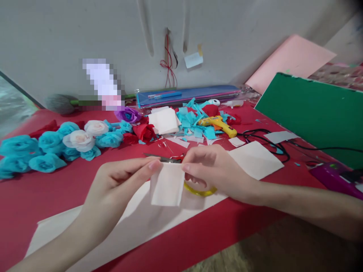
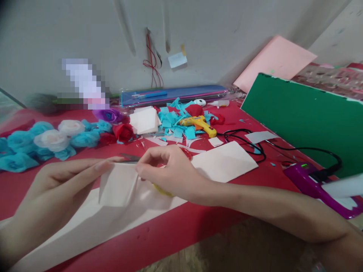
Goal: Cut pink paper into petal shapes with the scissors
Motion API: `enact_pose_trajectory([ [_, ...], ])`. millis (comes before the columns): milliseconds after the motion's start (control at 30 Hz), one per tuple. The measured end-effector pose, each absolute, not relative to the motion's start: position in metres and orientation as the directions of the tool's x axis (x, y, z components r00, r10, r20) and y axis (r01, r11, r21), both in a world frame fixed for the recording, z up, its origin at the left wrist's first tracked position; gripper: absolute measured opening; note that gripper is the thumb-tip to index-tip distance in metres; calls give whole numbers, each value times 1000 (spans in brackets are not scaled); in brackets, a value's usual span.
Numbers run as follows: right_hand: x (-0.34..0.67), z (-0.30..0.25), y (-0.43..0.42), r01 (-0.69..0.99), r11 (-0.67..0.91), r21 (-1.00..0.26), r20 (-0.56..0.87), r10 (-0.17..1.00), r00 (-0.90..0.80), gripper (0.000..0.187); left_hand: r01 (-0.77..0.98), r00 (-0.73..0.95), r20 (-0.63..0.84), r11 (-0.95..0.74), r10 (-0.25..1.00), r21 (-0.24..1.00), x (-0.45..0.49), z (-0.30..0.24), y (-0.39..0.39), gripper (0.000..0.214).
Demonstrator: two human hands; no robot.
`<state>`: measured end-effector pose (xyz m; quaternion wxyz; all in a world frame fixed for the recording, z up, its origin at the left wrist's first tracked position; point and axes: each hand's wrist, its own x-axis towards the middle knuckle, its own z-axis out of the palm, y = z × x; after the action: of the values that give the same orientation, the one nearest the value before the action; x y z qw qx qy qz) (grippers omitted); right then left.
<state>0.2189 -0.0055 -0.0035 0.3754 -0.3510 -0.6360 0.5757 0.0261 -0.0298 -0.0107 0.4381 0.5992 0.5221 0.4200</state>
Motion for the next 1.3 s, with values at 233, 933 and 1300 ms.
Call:
enact_pose_trajectory([
  [233, 219, -8, -10, 8, 105, -994, 88, 874, -477, 11, 514, 51, 158, -161, 986, 843, 33, -5, -33, 15],
  [933, 218, -3, -15, 184, 213, -960, 99, 868, -486, 24, 473, 189, 36, -123, 981, 873, 30, -5, -22, 17],
  [1300, 222, -4, 0, 217, 330, -919, 114, 748, -654, 10, 548, 353, -240, 8, 904, 837, 35, 4, -24, 29],
])
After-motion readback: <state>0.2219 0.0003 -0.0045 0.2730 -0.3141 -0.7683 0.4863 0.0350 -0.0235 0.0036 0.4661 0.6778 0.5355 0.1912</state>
